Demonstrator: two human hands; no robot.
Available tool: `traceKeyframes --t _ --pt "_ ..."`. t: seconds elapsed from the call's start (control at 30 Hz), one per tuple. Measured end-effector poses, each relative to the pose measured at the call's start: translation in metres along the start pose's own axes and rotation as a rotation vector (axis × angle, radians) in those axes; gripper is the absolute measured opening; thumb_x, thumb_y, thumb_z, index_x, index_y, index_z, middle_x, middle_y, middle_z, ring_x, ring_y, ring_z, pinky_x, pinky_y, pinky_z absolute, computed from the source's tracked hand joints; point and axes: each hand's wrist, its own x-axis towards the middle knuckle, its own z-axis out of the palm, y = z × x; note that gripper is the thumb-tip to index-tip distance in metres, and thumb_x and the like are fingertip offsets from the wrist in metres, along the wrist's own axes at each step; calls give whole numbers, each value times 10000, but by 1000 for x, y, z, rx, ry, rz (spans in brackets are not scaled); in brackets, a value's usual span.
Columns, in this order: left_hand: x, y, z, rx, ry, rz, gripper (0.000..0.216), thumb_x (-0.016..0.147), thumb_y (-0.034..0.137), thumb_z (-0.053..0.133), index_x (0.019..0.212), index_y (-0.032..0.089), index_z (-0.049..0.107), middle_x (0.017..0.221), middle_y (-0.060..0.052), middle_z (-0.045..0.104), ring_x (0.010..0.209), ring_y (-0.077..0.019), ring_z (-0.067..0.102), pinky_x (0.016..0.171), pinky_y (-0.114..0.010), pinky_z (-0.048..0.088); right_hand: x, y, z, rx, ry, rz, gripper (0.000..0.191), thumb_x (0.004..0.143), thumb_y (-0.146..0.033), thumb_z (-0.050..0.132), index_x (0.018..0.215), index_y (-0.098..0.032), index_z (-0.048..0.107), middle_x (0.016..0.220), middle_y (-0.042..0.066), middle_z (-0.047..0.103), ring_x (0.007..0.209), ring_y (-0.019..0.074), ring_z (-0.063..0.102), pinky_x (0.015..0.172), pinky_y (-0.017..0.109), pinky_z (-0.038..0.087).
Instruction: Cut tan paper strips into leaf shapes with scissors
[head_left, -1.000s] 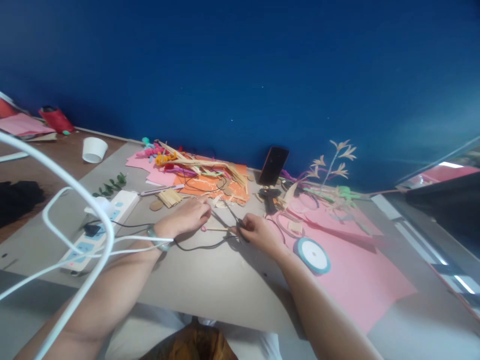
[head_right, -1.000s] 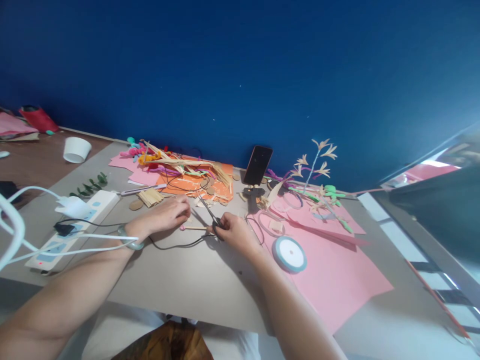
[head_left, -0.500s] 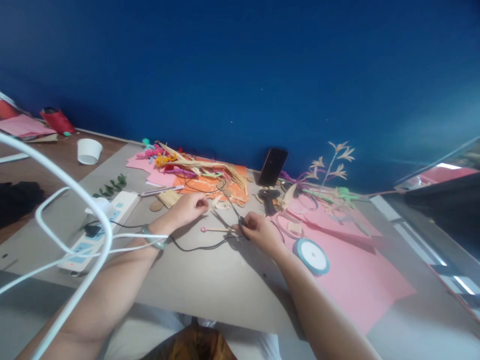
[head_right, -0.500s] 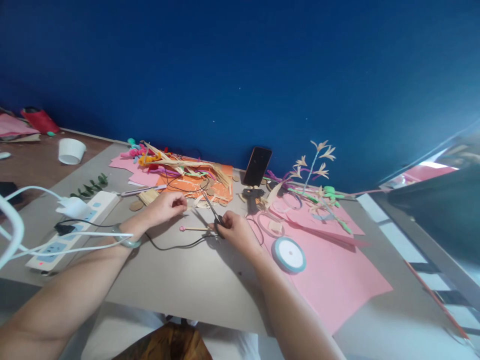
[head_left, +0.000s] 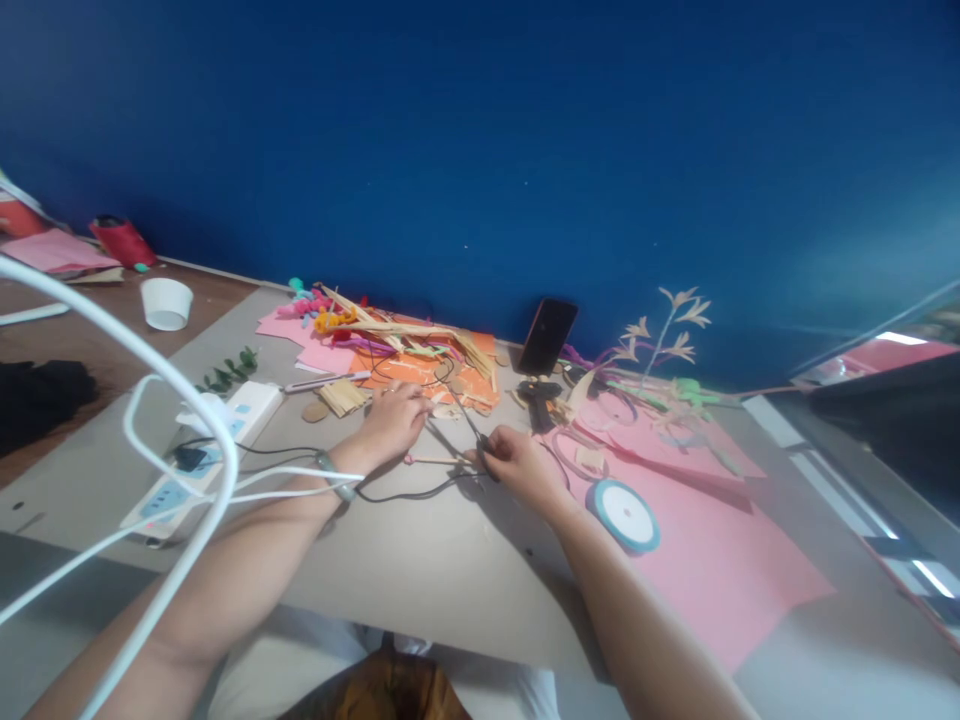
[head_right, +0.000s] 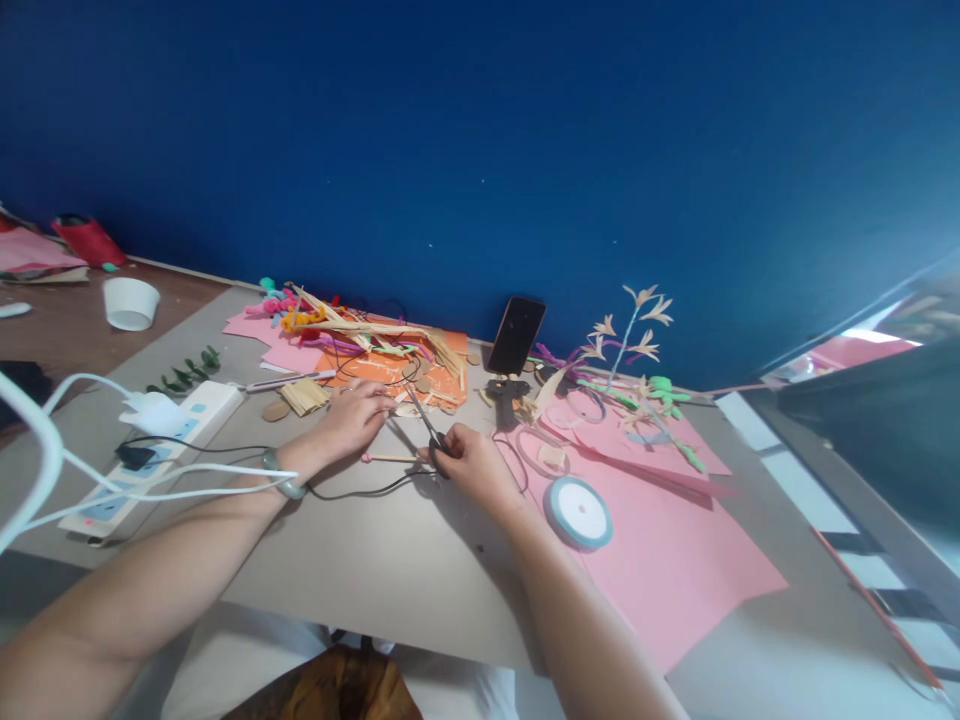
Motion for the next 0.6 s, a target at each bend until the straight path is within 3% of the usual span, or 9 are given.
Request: traceKeyframes --t 0.23,0.43,0.6 --pt "5 4 11 9 -102 -10 385 862 155 380 1121 242 651 1261 -96 527 1165 -285 401 915 -485 329 0 2 1 7 3 -6 410 721 -547 613 619 -201 417 502 -57 436 476 96 368 446 212 251" --pt "5 0 9 -136 -15 -50 345 851 153 395 1040 227 674 1198 -62 595 1129 -238 455 931 -434 329 1 2 1 29 21 1 412 722 -559 605 624 -198 432 508 -54 445 480 98 373 443 215 253" --pt "5 -1 7 -95 -2 -36 295 843 176 439 1003 206 685 1145 -78 619 1109 -246 467 921 -437 320 1 2 1 45 45 5 417 727 -569 594 624 -198 434 509 -52 442 484 99 372 445 214 251"
